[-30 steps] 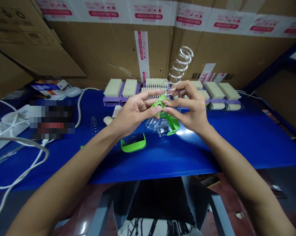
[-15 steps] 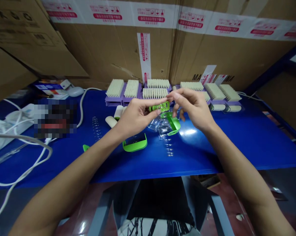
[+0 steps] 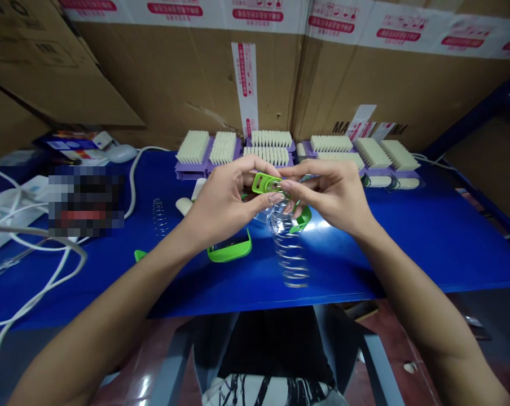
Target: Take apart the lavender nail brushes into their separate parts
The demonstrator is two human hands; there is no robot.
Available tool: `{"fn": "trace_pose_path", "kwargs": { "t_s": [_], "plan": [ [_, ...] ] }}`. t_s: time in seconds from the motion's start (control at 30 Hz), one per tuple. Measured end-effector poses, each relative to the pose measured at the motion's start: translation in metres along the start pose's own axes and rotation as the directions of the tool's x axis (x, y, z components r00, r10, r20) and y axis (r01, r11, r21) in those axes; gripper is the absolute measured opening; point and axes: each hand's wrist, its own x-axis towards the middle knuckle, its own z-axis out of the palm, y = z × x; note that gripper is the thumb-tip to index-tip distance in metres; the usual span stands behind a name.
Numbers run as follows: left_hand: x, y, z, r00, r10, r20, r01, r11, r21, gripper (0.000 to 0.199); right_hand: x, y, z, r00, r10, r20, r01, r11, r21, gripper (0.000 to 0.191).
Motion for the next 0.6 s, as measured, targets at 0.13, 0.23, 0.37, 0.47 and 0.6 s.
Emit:
{"fn": "trace_pose_path", "kwargs": {
  "t_s": [0.13,0.23,0.37,0.47,0.6],
  "plan": [
    [0.0,-0.003,0.002,0.997,0.04,-0.062,-0.042,0.999,-0.02,0.047,0.0,0.005,0.002,0.987,-0.126,-0.103,0.121,0.991,-0.057,0.028],
    [0.0,-0.003,0.002,0.995,0.063,-0.073,-0.067,0.996,-0.05,0.048,-0.002,0.01,0.002,0.965,-0.223,-0.139,0.201,0.967,-0.158,0.021],
    [0.002,0.001,-0.002,0.995,0.094,-0.036,-0.096,0.995,-0.04,0.034,-0.003,0.017,0.0,0.94,-0.308,-0.144,0.259,0.924,-0.282,0.016],
    [0.004,0.002,-0.005,0.995,0.102,-0.015,-0.102,0.995,-0.017,0.027,-0.001,0.02,-0.001,0.912,-0.402,-0.083,0.351,0.868,-0.352,0.009],
    [0.006,0.0,-0.006,0.99,0.136,-0.023,-0.135,0.991,0.018,0.023,0.001,0.018,-0.003,0.871,-0.492,-0.013,0.446,0.799,-0.404,0.008]
  ]
}}
